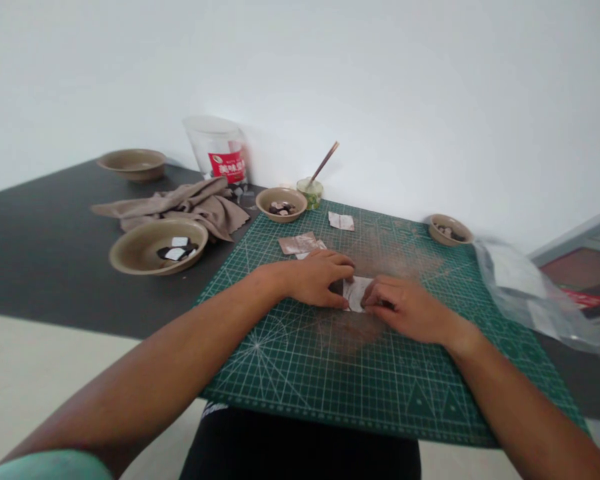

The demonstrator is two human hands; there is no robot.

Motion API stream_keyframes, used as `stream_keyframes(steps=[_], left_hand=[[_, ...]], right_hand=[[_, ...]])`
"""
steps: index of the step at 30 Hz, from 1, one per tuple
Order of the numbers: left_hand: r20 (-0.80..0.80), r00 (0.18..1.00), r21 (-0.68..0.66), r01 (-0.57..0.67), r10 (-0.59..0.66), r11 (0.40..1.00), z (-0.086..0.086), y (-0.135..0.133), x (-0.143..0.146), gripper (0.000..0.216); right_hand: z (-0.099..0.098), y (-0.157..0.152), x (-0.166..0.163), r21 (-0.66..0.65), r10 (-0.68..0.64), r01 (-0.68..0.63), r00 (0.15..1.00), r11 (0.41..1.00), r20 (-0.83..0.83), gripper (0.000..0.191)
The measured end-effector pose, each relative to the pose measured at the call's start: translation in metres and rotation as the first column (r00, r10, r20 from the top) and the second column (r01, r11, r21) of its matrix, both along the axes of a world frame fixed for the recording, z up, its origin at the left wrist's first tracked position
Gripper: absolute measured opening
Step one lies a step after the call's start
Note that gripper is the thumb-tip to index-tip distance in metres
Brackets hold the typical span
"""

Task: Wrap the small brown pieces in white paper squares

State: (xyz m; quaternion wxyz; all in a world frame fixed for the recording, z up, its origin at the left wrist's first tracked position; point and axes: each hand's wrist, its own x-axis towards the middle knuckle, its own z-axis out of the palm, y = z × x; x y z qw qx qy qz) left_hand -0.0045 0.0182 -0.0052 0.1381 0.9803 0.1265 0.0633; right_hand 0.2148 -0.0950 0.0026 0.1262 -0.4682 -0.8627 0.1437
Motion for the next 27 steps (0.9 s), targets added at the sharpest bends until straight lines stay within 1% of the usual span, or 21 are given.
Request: stream_keyframes(steps=[1,2,3,6,8,11,13,15,17,18,19,21,23,25,27], left_hand=[[0.002,1.0,-0.001,0.004,-0.004,1.0,0.0,0.0,0.0,0.049],[0.003,1.0,-0.001,0.007,-0.007,1.0,0.001,0.0,0.0,0.049],[0.003,1.0,0.002,0.009,-0.009,1.0,0.001,0.0,0.0,0.049],[-0.002,1.0,0.011,0.002,-0.002,1.0,0.002,-0.001,0.0,0.046],[-0.01,1.0,0.008,-0.006,0.006,1.0,0.003,-0.001,-0.001,0.046],[-0.018,1.0,-0.003,-0.006,0.006,1.0,0.003,-0.001,-0.001,0.048],[-0.016,1.0,-0.004,-0.001,0.001,1.0,0.004,-0.001,-0.001,0.049],[-0.008,1.0,0.001,0.001,-0.001,1.0,0.003,-0.001,-0.001,0.048],[-0.002,1.0,0.005,-0.002,0.002,1.0,0.003,-0.001,-0.001,0.047],[-0.001,1.0,0.006,-0.005,0.005,1.0,0.002,-0.001,-0.001,0.047],[-0.002,1.0,0.004,-0.008,0.008,1.0,0.002,-0.001,-0.001,0.047],[-0.007,1.0,-0.004,-0.011,0.011,1.0,0.002,-0.001,0.0,0.047],[-0.014,1.0,-0.011,-0.005,0.005,1.0,0.002,-0.001,0.0,0.047],[-0.016,1.0,-0.008,0.003,-0.003,1.0,0.004,-0.001,0.0,0.048],[-0.015,1.0,0.001,0.006,-0.006,1.0,0.005,-0.002,0.0,0.047]], right_hand=[[0.0,0.0,-0.001,-0.009,0.03,-0.03,0.999,0.999,-0.017,0.007],[-0.001,0.0,-0.003,0.004,0.034,-0.034,0.999,0.999,-0.027,0.007],[-0.002,0.001,-0.005,0.034,0.018,-0.017,0.999,0.999,-0.027,0.008],[-0.002,0.006,-0.008,0.115,-0.089,0.086,0.996,0.99,0.016,0.009],[0.001,0.007,-0.006,0.098,-0.103,0.098,0.994,0.99,0.047,0.007],[0.003,0.002,-0.004,0.0,0.012,-0.012,1.0,1.0,0.019,0.007],[0.001,0.0,-0.007,-0.006,0.057,-0.057,0.998,0.998,-0.015,0.007],[-0.001,0.001,-0.01,0.052,0.013,-0.013,1.0,0.999,-0.004,0.008],[-0.002,0.005,-0.008,0.118,-0.088,0.083,0.996,0.99,0.034,0.009],[0.0,0.006,-0.005,0.127,-0.122,0.116,0.991,0.985,0.047,0.009],[0.001,0.007,-0.001,0.113,-0.129,0.122,0.99,0.986,0.055,0.008],[0.005,0.006,0.006,0.035,-0.069,0.068,0.997,0.997,0.043,0.008],[0.006,0.003,0.008,-0.043,0.036,-0.036,0.999,0.998,0.0,0.009],[0.004,0.001,0.003,-0.041,0.077,-0.079,0.996,0.996,-0.039,0.011],[0.0,0.004,-0.004,0.022,0.038,-0.037,0.999,0.999,-0.034,0.012]])
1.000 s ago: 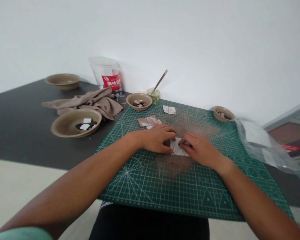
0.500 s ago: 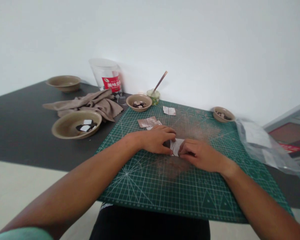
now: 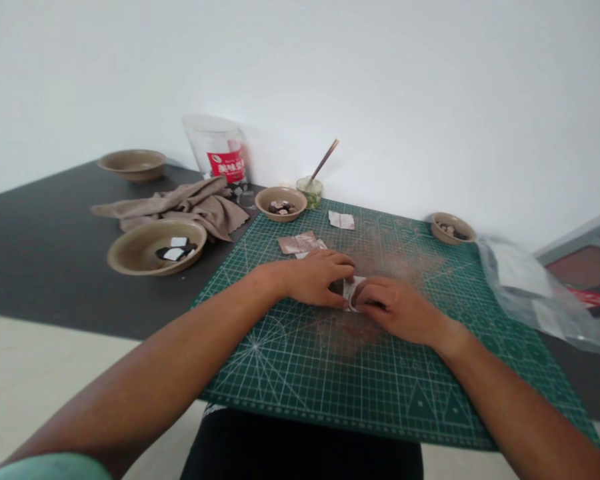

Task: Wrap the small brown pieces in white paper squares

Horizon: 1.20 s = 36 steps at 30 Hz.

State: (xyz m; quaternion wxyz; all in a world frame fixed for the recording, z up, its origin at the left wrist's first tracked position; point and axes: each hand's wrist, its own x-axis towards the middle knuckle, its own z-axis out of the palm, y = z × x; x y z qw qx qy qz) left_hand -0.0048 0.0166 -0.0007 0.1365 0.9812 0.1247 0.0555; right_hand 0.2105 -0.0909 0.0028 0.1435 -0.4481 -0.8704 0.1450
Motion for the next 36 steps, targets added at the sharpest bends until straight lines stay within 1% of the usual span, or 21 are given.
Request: stream_keyframes(steps=[3,4,5,6,8,10,11,14,16,18,20,22,28,33,36], left_hand=[[-0.004,1.0,0.005,-0.006,0.006,1.0,0.0,0.0,0.0,0.047],[-0.005,1.0,0.003,-0.009,0.009,1.0,0.0,0.0,0.0,0.047],[-0.004,1.0,0.0,-0.01,0.01,1.0,0.0,0.001,0.0,0.048],[-0.003,1.0,-0.002,-0.01,0.01,1.0,0.0,0.001,0.0,0.048],[-0.001,1.0,-0.005,-0.004,0.004,1.0,0.0,0.0,0.0,0.048],[0.001,1.0,-0.001,0.004,-0.004,1.0,0.0,0.0,0.0,0.047],[0.002,1.0,0.002,0.006,-0.006,1.0,0.0,0.0,0.0,0.047],[0.01,1.0,0.006,-0.003,0.003,1.0,-0.002,0.001,0.0,0.046],[0.016,1.0,-0.004,-0.014,0.014,1.0,-0.003,0.001,0.0,0.046],[0.018,1.0,-0.022,-0.02,0.02,1.0,-0.003,0.001,0.001,0.048],[0.014,1.0,-0.04,-0.026,0.026,0.999,-0.002,0.001,0.001,0.048],[0.01,0.999,-0.05,-0.032,0.032,0.998,0.0,0.001,0.001,0.048],[0.039,0.999,-0.02,0.005,-0.004,1.0,0.001,0.0,0.002,0.036],[0.051,0.999,0.008,0.018,-0.019,1.0,0.0,-0.001,0.001,0.035],[0.05,0.998,0.01,0.022,-0.022,1.0,0.0,-0.001,0.0,0.035]], right_hand=[[-0.001,0.008,-0.001,0.091,-0.153,0.147,0.987,0.985,0.056,0.009],[0.0,0.009,0.002,0.091,-0.182,0.175,0.981,0.98,0.069,0.009],[0.001,0.009,0.005,0.071,-0.182,0.177,0.98,0.982,0.075,0.008],[0.002,0.008,0.007,0.033,-0.152,0.15,0.986,0.988,0.072,0.008],[0.003,0.003,0.009,-0.042,-0.051,0.052,0.998,0.998,0.039,0.009],[0.001,-0.001,0.005,-0.044,0.006,-0.006,1.0,0.999,0.006,0.011],[-0.001,-0.001,0.003,-0.015,-0.006,0.006,1.0,1.0,0.003,0.012],[-0.004,0.004,0.001,0.088,-0.155,0.151,0.987,0.985,0.04,0.012],[-0.004,0.008,0.006,0.09,-0.22,0.214,0.973,0.973,0.066,0.01],[-0.002,0.009,0.014,0.044,-0.204,0.202,0.977,0.979,0.061,0.008],[0.0,0.006,0.02,-0.002,-0.16,0.16,0.987,0.987,0.03,0.009],[0.001,0.001,0.022,-0.021,-0.138,0.138,0.99,0.99,0.016,0.01],[0.0,-0.005,0.009,-0.02,-0.044,0.044,0.998,0.999,0.033,0.013],[-0.004,-0.003,-0.001,0.007,-0.087,0.087,0.996,0.996,-0.015,0.011],[-0.006,-0.001,-0.004,0.001,-0.074,0.075,0.997,0.997,-0.033,0.01]])
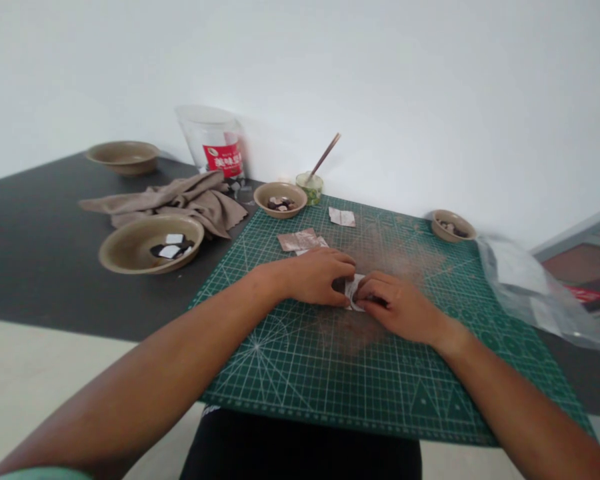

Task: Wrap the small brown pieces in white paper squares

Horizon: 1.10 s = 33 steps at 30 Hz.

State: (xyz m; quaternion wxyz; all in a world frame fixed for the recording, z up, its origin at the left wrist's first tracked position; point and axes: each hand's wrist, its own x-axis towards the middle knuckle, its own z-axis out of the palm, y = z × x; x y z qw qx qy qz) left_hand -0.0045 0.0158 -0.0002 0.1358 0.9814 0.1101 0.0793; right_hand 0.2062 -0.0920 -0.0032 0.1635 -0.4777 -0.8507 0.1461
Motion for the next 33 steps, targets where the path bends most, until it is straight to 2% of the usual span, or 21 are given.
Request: stream_keyframes(steps=[5,10,15,19,21,24,26,30,33], left_hand=[[-0.01,1.0,-0.002,0.0,0.0,1.0,0.001,0.0,-0.001,0.037],[-0.009,1.0,-0.01,0.007,-0.007,1.0,-0.001,0.0,-0.001,0.038],[-0.014,1.0,-0.004,-0.021,0.021,1.0,-0.002,0.0,-0.001,0.043],[-0.026,0.999,-0.011,-0.024,0.024,1.0,-0.002,-0.001,-0.001,0.044],[-0.026,1.0,-0.009,-0.017,0.016,1.0,-0.002,-0.001,0.0,0.043],[-0.029,0.999,-0.004,-0.02,0.02,1.0,-0.003,0.001,0.0,0.044],[-0.037,0.999,-0.01,-0.027,0.027,1.0,-0.003,0.002,0.0,0.045],[-0.048,0.999,-0.025,-0.019,0.018,1.0,-0.001,0.003,0.0,0.045],[-0.046,0.999,-0.019,-0.009,0.008,1.0,-0.001,0.002,0.0,0.042]], right_hand=[[0.001,0.002,0.007,0.047,-0.105,0.104,0.994,0.993,0.02,0.008],[0.0,0.0,0.005,-0.025,0.014,-0.014,1.0,1.0,-0.023,0.009],[0.005,0.004,0.011,0.057,-0.103,0.099,0.992,0.993,0.078,0.009],[0.006,-0.001,0.012,-0.021,0.037,-0.035,0.995,0.999,0.095,0.009],[0.005,-0.002,0.007,-0.005,0.067,-0.066,0.993,0.998,0.097,0.009],[0.004,0.003,0.003,0.084,-0.04,0.029,0.991,0.996,0.126,0.011],[0.006,0.006,0.006,0.097,-0.103,0.089,0.984,0.991,0.148,0.01],[0.007,0.003,0.009,-0.009,0.009,-0.008,0.992,1.0,0.127,0.008],[0.005,0.001,0.0,0.019,0.03,-0.032,0.994,0.999,0.104,0.011]])
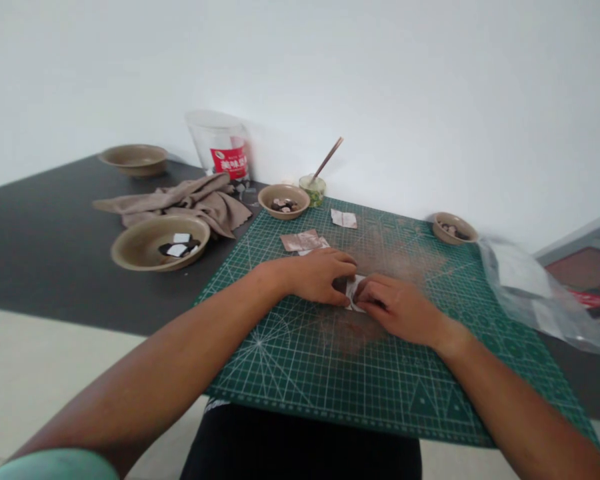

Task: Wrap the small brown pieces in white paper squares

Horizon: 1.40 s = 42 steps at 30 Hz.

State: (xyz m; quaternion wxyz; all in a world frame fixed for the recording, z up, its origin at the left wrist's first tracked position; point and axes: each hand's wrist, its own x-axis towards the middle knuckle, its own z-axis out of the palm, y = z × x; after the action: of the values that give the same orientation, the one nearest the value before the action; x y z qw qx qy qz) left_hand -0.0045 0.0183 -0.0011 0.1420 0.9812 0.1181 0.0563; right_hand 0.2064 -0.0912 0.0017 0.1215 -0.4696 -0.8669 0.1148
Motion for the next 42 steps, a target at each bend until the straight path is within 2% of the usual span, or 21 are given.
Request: stream_keyframes(steps=[3,5,8,10,12,16,18,20,22,24,27,29,31,33,35,37,39,40,42], left_hand=[[-0.006,1.0,0.004,-0.024,0.024,1.0,0.0,0.0,0.0,0.044],[-0.019,0.999,-0.005,-0.033,0.033,0.999,0.0,0.0,0.0,0.046],[-0.024,1.0,-0.016,-0.019,0.019,1.0,0.001,0.0,0.0,0.047],[-0.014,1.0,-0.012,-0.011,0.011,1.0,0.001,0.0,0.001,0.046],[-0.013,1.0,-0.002,-0.014,0.014,1.0,0.001,0.0,0.001,0.044],[-0.026,0.999,0.012,-0.03,0.03,0.999,0.001,0.0,0.0,0.044],[-0.02,0.999,0.01,-0.027,0.027,1.0,0.0,0.0,0.0,0.046],[-0.013,1.0,0.007,-0.015,0.016,1.0,0.0,0.0,0.0,0.048],[-0.01,1.0,0.011,-0.006,0.006,1.0,0.0,0.0,0.0,0.047],[-0.01,1.0,0.016,-0.007,0.007,1.0,0.0,0.0,0.0,0.046],[-0.012,1.0,0.013,-0.02,0.02,1.0,0.0,0.0,0.0,0.044],[-0.016,1.0,0.007,-0.025,0.025,1.0,0.0,0.0,0.0,0.045],[-0.015,1.0,0.002,-0.018,0.018,1.0,0.0,0.0,0.0,0.045],[-0.01,1.0,0.003,-0.013,0.013,1.0,0.0,0.0,0.0,0.045],[-0.007,1.0,0.006,-0.016,0.016,1.0,0.0,-0.001,0.001,0.043],[-0.014,1.0,0.005,-0.021,0.022,1.0,0.001,-0.001,0.001,0.043],[-0.02,1.0,-0.003,-0.02,0.02,1.0,0.001,0.0,0.001,0.044],[-0.02,1.0,-0.007,-0.019,0.018,1.0,0.001,0.0,0.001,0.045],[-0.013,1.0,-0.012,-0.016,0.016,1.0,0.0,0.0,0.001,0.047]], right_hand=[[0.003,0.003,-0.002,0.073,-0.104,0.101,0.994,0.992,0.042,0.011],[0.007,0.004,0.003,0.056,-0.138,0.134,0.988,0.989,0.075,0.008],[0.009,0.001,0.008,-0.043,-0.039,0.041,0.998,0.998,0.056,0.007],[0.006,-0.001,0.005,-0.057,0.031,-0.03,0.999,0.998,0.008,0.006],[0.003,0.001,0.001,0.0,0.029,-0.029,1.0,1.0,0.002,0.007],[0.006,0.008,0.005,0.117,-0.119,0.105,0.985,0.988,0.122,0.011],[0.01,0.007,0.01,0.062,-0.089,0.081,0.987,0.995,0.131,0.01],[0.011,0.003,0.009,-0.026,0.017,-0.015,0.997,1.0,0.076,0.008],[0.008,0.0,0.005,-0.045,0.071,-0.07,0.997,0.997,0.016,0.008],[0.005,0.002,0.002,0.01,0.023,-0.023,1.0,1.0,0.011,0.01],[0.005,0.006,0.007,0.064,-0.12,0.116,0.991,0.991,0.058,0.009],[0.008,0.006,0.012,-0.001,-0.099,0.099,0.993,0.995,0.058,0.007],[0.009,0.003,0.012,-0.079,-0.003,0.005,1.0,0.997,0.022,0.007],[0.007,0.0,0.006,-0.079,0.058,-0.058,0.998,0.995,-0.003,0.009],[0.005,0.0,0.001,-0.01,0.026,-0.025,0.999,1.0,0.023,0.011],[0.005,0.004,0.001,0.061,-0.08,0.076,0.994,0.995,0.078,0.012],[0.008,0.006,0.006,0.066,-0.147,0.14,0.982,0.988,0.117,0.01],[0.01,0.005,0.008,0.04,-0.136,0.132,0.983,0.99,0.123,0.009],[0.012,0.002,0.009,-0.047,-0.035,0.04,0.995,0.998,0.096,0.008]])
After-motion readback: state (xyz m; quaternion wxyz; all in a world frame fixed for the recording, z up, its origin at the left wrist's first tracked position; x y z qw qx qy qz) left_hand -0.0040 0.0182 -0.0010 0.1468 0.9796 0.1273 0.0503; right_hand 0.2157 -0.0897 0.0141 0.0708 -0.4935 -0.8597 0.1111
